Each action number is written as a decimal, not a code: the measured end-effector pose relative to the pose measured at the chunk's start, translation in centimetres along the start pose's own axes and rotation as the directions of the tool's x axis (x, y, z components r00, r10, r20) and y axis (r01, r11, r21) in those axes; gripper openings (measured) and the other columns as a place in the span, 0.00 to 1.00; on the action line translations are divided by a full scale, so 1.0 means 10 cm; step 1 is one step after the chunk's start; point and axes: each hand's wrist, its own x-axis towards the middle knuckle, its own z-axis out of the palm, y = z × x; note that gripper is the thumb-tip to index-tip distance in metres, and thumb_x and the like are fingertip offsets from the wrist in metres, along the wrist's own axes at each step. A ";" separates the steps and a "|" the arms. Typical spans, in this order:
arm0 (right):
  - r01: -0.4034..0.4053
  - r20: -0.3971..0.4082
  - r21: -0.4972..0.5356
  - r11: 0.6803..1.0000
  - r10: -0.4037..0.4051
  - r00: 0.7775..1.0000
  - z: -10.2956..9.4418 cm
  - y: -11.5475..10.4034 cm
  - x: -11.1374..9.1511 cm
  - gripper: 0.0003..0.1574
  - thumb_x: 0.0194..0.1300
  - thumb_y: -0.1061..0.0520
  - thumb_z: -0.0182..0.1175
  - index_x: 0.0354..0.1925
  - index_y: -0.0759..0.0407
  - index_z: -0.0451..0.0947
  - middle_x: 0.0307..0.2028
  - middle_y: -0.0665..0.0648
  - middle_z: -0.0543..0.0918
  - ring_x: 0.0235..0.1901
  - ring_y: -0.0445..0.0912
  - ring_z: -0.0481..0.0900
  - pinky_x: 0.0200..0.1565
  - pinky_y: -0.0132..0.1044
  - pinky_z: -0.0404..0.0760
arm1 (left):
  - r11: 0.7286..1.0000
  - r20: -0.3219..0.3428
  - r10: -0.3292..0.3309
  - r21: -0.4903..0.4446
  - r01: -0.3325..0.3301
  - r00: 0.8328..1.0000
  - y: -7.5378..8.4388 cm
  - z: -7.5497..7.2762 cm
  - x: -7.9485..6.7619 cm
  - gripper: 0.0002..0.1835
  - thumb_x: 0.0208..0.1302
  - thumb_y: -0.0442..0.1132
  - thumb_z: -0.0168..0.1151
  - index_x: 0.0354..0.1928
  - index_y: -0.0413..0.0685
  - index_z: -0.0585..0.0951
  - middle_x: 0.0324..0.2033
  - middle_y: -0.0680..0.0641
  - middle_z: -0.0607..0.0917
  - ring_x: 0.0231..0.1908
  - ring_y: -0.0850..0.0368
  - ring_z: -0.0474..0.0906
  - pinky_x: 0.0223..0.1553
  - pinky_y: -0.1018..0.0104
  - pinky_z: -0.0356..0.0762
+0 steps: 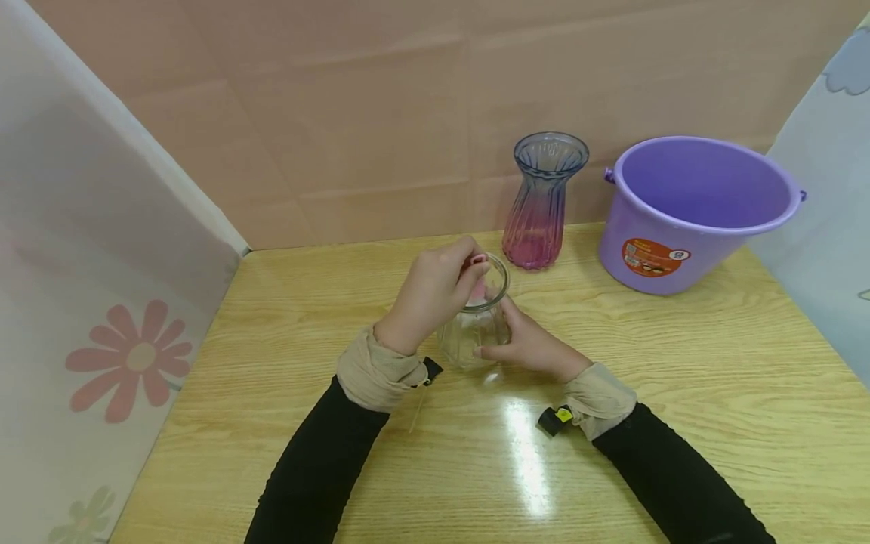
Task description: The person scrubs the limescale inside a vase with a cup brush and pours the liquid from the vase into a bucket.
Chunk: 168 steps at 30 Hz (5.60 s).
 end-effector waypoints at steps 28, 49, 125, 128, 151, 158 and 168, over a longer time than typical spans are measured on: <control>0.057 0.021 0.033 0.998 -0.058 0.998 0.00 -0.02 -0.01 0.68 0.62 0.55 0.73 0.81 0.39 0.36 0.77 0.57 0.54 0.73 0.55 0.58 0.72 0.58 0.57 | 0.999 0.003 0.039 0.027 -0.039 0.999 0.02 0.02 -0.03 0.08 0.73 0.37 0.61 0.40 0.38 0.80 0.26 0.47 0.83 0.20 0.60 0.72 0.24 0.72 0.71; 0.055 0.011 0.015 0.998 -0.055 0.998 0.01 -0.02 0.00 0.73 0.60 0.56 0.74 0.81 0.41 0.32 0.80 0.57 0.45 0.77 0.57 0.50 0.74 0.58 0.53 | 0.967 0.029 0.196 0.157 -0.198 0.980 0.08 0.01 -0.07 0.03 0.73 0.33 0.60 0.40 0.39 0.79 0.31 0.44 0.85 0.28 0.54 0.83 0.31 0.69 0.82; 0.059 0.085 0.124 0.991 -0.070 0.994 -0.01 0.00 0.00 0.72 0.67 0.54 0.69 0.77 0.22 0.23 0.80 0.44 0.30 0.78 0.48 0.34 0.75 0.59 0.43 | 1.000 0.053 -0.007 -0.016 0.008 0.999 0.05 -0.02 -0.03 0.08 0.72 0.37 0.63 0.42 0.38 0.80 0.30 0.44 0.86 0.29 0.56 0.83 0.32 0.67 0.82; 0.054 0.085 0.124 0.991 -0.064 0.994 -0.01 0.00 0.00 0.72 0.67 0.53 0.70 0.77 0.24 0.23 0.79 0.43 0.30 0.78 0.47 0.35 0.75 0.57 0.44 | 0.999 0.028 -0.001 -0.038 0.002 1.000 0.04 -0.02 -0.04 0.07 0.72 0.36 0.63 0.42 0.37 0.81 0.29 0.45 0.86 0.27 0.57 0.81 0.31 0.68 0.80; 0.018 0.045 0.063 0.998 -0.021 0.999 -0.02 0.01 0.00 0.73 0.65 0.57 0.71 0.77 0.21 0.25 0.79 0.41 0.32 0.78 0.43 0.31 0.76 0.55 0.40 | 0.991 -0.087 0.113 -0.060 -0.119 0.990 -0.01 0.06 -0.06 0.04 0.69 0.33 0.65 0.39 0.38 0.84 0.27 0.47 0.86 0.26 0.59 0.80 0.33 0.73 0.79; 0.018 0.045 0.052 0.998 -0.020 0.999 -0.01 0.03 0.00 0.72 0.65 0.55 0.71 0.77 0.20 0.26 0.80 0.42 0.32 0.78 0.45 0.32 0.75 0.59 0.41 | 0.995 -0.066 0.090 -0.031 -0.092 0.994 -0.01 0.07 -0.05 0.05 0.71 0.35 0.64 0.38 0.41 0.83 0.28 0.48 0.85 0.25 0.59 0.77 0.31 0.71 0.77; 0.023 0.054 0.057 0.998 -0.027 0.998 -0.02 0.05 0.01 0.72 0.65 0.54 0.71 0.77 0.19 0.25 0.80 0.43 0.33 0.78 0.47 0.35 0.75 0.58 0.45 | 0.999 -0.044 0.045 -0.020 -0.046 0.998 0.01 0.05 -0.03 0.06 0.72 0.36 0.63 0.40 0.39 0.82 0.31 0.45 0.87 0.26 0.58 0.80 0.31 0.66 0.79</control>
